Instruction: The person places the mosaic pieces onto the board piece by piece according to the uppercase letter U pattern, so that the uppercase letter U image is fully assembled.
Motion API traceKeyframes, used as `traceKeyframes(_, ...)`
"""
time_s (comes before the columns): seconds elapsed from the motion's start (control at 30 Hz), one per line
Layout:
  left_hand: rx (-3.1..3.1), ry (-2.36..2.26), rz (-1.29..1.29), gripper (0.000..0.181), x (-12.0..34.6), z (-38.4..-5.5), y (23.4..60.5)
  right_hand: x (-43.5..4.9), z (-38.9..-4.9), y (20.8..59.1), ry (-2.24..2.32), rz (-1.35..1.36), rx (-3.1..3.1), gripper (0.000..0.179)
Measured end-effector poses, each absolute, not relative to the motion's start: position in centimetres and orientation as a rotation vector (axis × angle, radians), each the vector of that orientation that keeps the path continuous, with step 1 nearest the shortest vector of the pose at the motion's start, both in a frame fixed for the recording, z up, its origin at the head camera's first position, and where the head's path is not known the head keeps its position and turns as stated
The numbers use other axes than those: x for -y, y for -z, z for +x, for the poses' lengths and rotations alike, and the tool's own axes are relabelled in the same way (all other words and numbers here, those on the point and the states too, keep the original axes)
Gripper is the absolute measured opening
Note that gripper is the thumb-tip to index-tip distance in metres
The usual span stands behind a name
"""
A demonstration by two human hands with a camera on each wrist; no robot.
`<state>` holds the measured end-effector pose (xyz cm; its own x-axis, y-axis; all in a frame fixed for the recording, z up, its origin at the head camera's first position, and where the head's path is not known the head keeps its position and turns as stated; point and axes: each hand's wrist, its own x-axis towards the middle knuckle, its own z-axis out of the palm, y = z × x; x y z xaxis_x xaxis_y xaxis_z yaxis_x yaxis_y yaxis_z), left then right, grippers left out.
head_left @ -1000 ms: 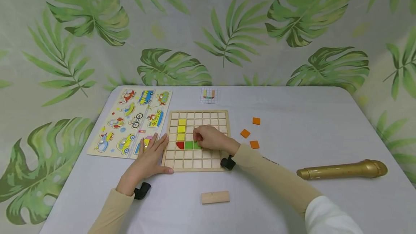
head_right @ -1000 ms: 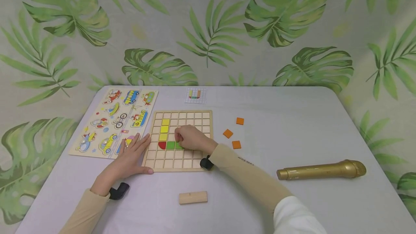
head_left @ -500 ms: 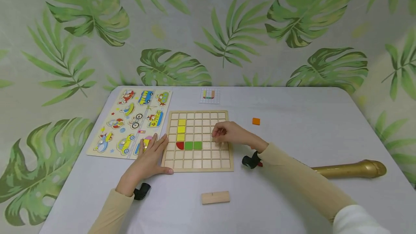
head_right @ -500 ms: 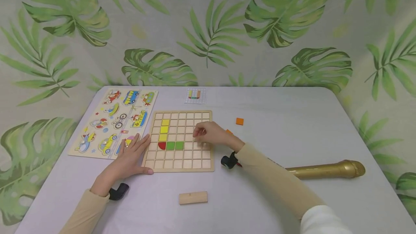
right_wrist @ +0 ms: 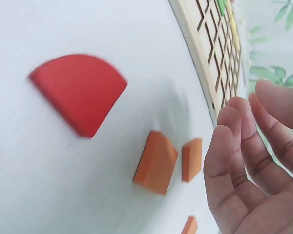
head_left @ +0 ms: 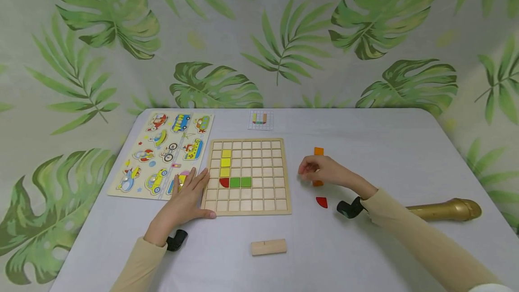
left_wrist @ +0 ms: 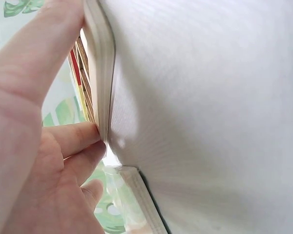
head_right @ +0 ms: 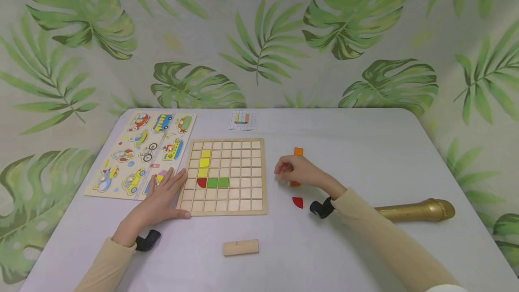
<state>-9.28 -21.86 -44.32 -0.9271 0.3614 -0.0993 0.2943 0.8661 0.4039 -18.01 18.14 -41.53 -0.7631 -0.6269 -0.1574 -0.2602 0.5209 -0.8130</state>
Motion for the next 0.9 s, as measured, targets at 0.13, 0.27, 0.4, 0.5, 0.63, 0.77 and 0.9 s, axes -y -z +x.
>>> traceKeyframes(0.13, -2.867, -0.579, 0.513, 0.112, 21.8, -9.3, 44.4, -19.5, -17.5, 41.4, 1.131, -0.713, -2.342, 0.010)
traceKeyframes(0.27, -2.869, -0.571, 0.509, 0.112, 21.8, -9.3, 44.4, -20.5, -16.8, 41.3, 1.121, -0.692, -2.331, 0.010)
traceKeyframes(0.4, -2.871, -0.575, 0.506, 0.112, 21.8, -9.3, 44.5, -21.2, -16.2, 41.5, 1.128, -0.702, -2.295, 0.008)
traceKeyframes(0.5, -2.871, -0.578, 0.504, 0.112, 21.8, -9.2, 44.5, -21.6, -15.8, 41.7, 1.129, -0.724, -2.262, 0.012)
traceKeyframes(0.63, -2.875, -0.575, 0.505, 0.112, 21.9, -9.2, 44.5, -21.9, -15.4, 42.2, 1.094, -0.732, -2.244, 0.016)
traceKeyframes(0.77, -2.878, -0.570, 0.512, 0.112, 21.9, -9.3, 44.6, -22.2, -15.1, 42.7, 1.069, -0.725, -2.240, 0.020)
traceKeyframes(0.9, -2.876, -0.567, 0.514, 0.112, 21.9, -9.3, 44.6, -22.2, -14.7, 42.9, 1.068, -0.736, -2.241, 0.022)
